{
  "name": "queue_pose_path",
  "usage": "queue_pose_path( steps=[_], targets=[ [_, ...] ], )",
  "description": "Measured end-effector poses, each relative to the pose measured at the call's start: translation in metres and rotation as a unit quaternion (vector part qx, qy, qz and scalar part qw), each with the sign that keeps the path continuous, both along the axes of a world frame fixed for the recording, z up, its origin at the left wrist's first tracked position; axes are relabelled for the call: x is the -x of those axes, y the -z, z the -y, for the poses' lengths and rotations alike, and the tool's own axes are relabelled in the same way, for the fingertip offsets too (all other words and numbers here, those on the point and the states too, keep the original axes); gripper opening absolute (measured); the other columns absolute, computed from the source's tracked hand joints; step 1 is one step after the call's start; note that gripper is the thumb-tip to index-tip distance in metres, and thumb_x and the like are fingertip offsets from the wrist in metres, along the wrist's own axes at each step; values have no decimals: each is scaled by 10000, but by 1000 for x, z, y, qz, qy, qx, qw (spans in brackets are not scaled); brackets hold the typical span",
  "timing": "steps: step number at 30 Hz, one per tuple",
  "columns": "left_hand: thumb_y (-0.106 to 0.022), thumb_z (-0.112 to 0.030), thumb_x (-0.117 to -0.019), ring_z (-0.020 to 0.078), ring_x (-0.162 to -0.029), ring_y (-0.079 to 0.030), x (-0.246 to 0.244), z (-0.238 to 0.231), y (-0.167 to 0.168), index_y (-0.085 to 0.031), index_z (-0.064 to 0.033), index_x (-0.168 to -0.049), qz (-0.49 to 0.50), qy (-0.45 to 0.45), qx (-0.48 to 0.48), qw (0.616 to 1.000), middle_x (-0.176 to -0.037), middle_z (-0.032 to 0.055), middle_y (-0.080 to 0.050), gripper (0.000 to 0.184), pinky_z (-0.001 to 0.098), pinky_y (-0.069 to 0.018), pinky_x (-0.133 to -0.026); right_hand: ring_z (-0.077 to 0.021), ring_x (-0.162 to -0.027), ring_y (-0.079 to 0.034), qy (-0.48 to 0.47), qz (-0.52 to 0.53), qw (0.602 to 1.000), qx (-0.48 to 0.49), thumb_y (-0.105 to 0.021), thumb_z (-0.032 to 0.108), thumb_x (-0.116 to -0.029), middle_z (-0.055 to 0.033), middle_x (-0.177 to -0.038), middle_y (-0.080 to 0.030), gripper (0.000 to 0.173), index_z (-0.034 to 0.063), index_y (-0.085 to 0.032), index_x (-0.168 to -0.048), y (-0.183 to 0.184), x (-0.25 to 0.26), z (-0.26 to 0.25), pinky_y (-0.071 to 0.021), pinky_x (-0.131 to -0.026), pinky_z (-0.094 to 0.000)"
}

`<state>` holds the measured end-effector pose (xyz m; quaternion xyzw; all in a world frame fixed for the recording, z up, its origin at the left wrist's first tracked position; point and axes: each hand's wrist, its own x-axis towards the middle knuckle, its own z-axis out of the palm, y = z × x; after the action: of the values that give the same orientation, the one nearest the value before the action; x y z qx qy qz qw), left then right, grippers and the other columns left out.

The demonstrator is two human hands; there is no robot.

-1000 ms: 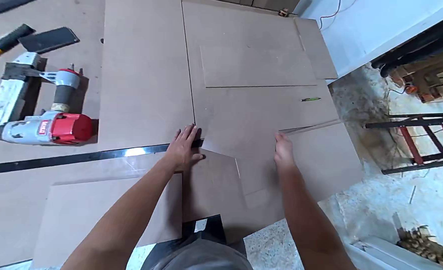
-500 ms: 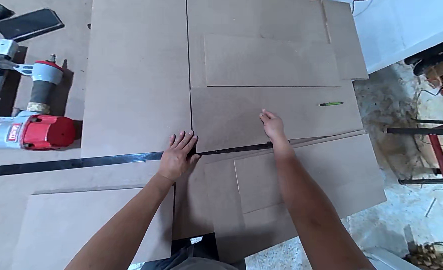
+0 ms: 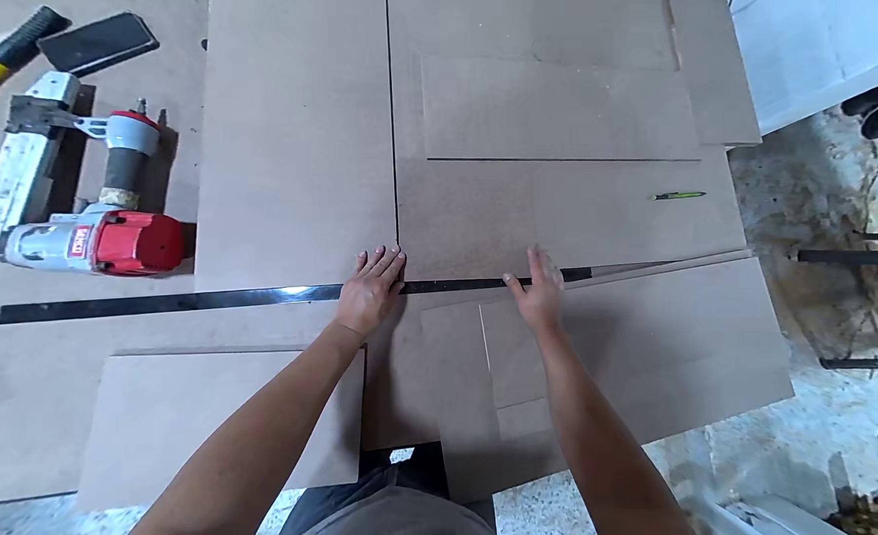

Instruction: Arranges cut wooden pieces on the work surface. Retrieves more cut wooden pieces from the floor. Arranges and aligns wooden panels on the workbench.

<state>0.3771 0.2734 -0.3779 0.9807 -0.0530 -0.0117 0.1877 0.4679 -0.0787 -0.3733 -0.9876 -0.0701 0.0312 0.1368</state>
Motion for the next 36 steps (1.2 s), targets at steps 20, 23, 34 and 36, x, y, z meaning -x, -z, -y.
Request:
queue_pose_path(
  steps=[20,23,34,36],
  targets=[
    [-582,-242,-1044,280,-1478,-441,-4,3,-5,-576,-106,-1470,-9,-6,-14,1000,-1576,94,-495,448,545,-318,-1225,-195,-1531,-329,39,-21,998,36,-643,718,-862,-8,-1658,-362,906,236,-397,-1589,-3,-4,-8,-236,-1263,-474],
    [-566,-265,-1055,279,-1476,-444,-5,2,-6,-580,-114,-1469,-13,-3,-22,1000,-1576,89,-495,441,541,-321,-1223,-206,-1551,-285,33,-28,998,46,-597,728,-886,-9,-1677,-321,902,245,-355,-1609,-1,-5,-8,-214,-1267,-483],
    [-564,-214,-1023,270,-1439,-496,-6,6,-5,-614,-74,-1422,9,-27,-8,1000,-1530,93,-548,426,546,-360,-1204,-220,-1544,-301,14,-10,999,45,-571,755,-878,-26,-1671,-335,914,232,-374,-1601,2,-5,-6,-228,-1258,-509],
    [-557,-225,-1034,274,-1448,-484,-6,5,-5,-601,-71,-1435,8,-22,-11,1000,-1539,96,-538,432,549,-354,-1206,-222,-1548,-290,14,-17,999,44,-574,752,-878,-22,-1676,-323,917,235,-364,-1606,1,-6,-6,-220,-1259,-518]
  ],
)
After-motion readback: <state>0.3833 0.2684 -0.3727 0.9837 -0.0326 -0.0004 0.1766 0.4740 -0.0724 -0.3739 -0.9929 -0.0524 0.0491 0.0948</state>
